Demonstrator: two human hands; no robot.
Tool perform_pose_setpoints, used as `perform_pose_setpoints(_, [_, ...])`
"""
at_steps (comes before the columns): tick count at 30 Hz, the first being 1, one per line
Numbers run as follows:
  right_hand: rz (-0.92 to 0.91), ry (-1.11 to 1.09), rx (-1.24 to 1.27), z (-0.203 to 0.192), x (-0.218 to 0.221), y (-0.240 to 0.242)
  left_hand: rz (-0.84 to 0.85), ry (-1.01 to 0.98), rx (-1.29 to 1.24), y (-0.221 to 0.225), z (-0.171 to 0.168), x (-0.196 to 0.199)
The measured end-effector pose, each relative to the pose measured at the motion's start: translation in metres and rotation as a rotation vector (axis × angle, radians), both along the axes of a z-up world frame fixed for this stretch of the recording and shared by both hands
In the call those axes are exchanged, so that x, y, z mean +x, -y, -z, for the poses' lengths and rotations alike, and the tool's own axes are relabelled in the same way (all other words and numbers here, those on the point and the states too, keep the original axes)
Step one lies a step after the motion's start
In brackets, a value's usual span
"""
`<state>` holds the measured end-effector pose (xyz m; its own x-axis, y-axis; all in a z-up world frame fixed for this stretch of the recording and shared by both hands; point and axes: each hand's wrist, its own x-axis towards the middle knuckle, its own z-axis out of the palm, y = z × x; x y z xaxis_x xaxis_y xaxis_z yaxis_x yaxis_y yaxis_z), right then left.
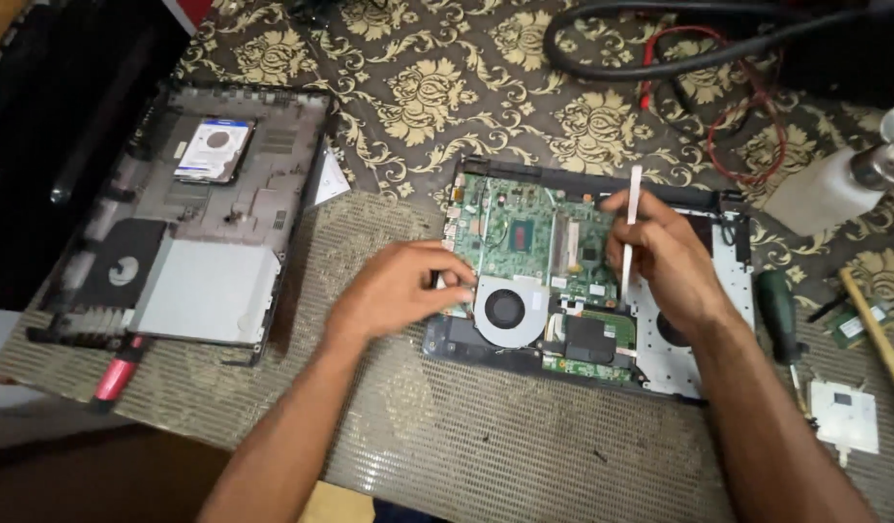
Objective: The person is routing wires and adjusting components inside a laptop chassis, specifically around the cooling fan and motherboard, using tweezers and a screwdriver.
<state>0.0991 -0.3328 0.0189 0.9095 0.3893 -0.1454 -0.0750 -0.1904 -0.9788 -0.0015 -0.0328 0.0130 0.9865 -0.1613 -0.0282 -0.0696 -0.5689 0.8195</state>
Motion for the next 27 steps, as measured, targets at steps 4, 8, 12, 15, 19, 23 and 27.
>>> perform_pose_setpoints(4, [0.083, -0.062, -0.116, -0.012, -0.015, 0.010, -0.196, -0.133, 0.046, -0.030, 0.009, 0.002])
perform_pose_setpoints(8, [0.042, -0.042, -0.188, -0.015, -0.039, 0.018, -0.130, -0.062, 0.025, -0.034, 0.018, 0.003])
perform_pose_setpoints(12, [0.060, 0.126, -0.207, 0.027, -0.040, 0.056, -0.057, -0.002, 0.031, -0.033, 0.019, 0.001])
perform_pose_setpoints(15, [0.112, 0.164, -0.132, 0.038, -0.034, 0.063, -0.031, 0.026, 0.033, -0.032, 0.022, 0.001])
perform_pose_setpoints(19, [0.194, 0.131, -0.068, 0.043, -0.031, 0.065, -0.019, 0.048, 0.006, -0.023, 0.025, 0.000])
perform_pose_setpoints(23, [0.191, 0.126, -0.044, 0.048, -0.032, 0.068, -0.027, 0.187, 0.057, -0.012, 0.039, 0.001])
perform_pose_setpoints(27, [0.090, 0.203, -0.187, 0.044, -0.032, 0.065, -0.049, 0.046, 0.181, -0.007, 0.029, 0.002])
